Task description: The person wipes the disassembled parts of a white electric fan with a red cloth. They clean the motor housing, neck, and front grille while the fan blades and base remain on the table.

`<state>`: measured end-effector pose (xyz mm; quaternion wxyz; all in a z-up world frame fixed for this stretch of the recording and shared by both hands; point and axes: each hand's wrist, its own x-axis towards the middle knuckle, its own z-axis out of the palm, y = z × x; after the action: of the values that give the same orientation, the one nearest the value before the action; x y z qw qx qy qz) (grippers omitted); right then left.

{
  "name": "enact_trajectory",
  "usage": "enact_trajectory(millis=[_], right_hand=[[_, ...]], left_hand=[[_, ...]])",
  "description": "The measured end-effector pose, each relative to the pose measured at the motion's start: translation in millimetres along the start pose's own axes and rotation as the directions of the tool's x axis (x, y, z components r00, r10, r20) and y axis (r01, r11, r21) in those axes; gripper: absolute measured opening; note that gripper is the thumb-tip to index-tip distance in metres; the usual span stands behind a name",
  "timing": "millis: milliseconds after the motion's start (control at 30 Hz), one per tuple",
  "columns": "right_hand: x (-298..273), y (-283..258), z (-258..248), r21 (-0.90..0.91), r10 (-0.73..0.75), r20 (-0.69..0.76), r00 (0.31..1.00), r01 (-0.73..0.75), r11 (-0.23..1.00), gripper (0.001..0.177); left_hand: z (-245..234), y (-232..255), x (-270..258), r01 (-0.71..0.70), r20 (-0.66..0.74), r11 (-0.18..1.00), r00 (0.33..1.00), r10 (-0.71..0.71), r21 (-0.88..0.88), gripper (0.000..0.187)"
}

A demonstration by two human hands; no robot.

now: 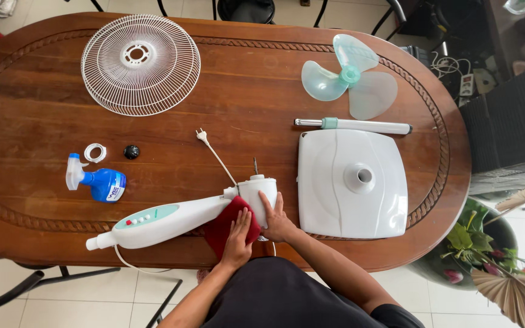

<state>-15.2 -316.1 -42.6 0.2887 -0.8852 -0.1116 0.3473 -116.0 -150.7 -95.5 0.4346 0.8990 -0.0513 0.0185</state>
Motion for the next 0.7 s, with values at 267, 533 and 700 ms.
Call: enact_trajectory(millis=[267, 533, 700], right_hand=[[19.3, 18.9, 6.0, -0.384, -0.341, 0.035, 0.939, 0.327, 0.863, 0.135], [7.6, 7.5, -2.0, -0.087, -0.002, 0.044, 0.999, 0.006, 0.996, 0.14], [6.3, 4.8, -3.0, -0.011, -0.037, 0.019, 0.999, 0.038, 0.999, 0.136]], left_hand=[[7.8, 15.2, 56.9, 0.083, -0.026, 0.973, 0.996, -0.079, 0.216, 0.083], [5.9, 18.2, 42.6, 0.092, -0.08, 0.983, 0.994, -0.08, 0.16, 0.081], [9.6, 24.5, 1.2, 0.037, -0.049, 0.986, 0.998, -0.029, 0.162, 0.071]])
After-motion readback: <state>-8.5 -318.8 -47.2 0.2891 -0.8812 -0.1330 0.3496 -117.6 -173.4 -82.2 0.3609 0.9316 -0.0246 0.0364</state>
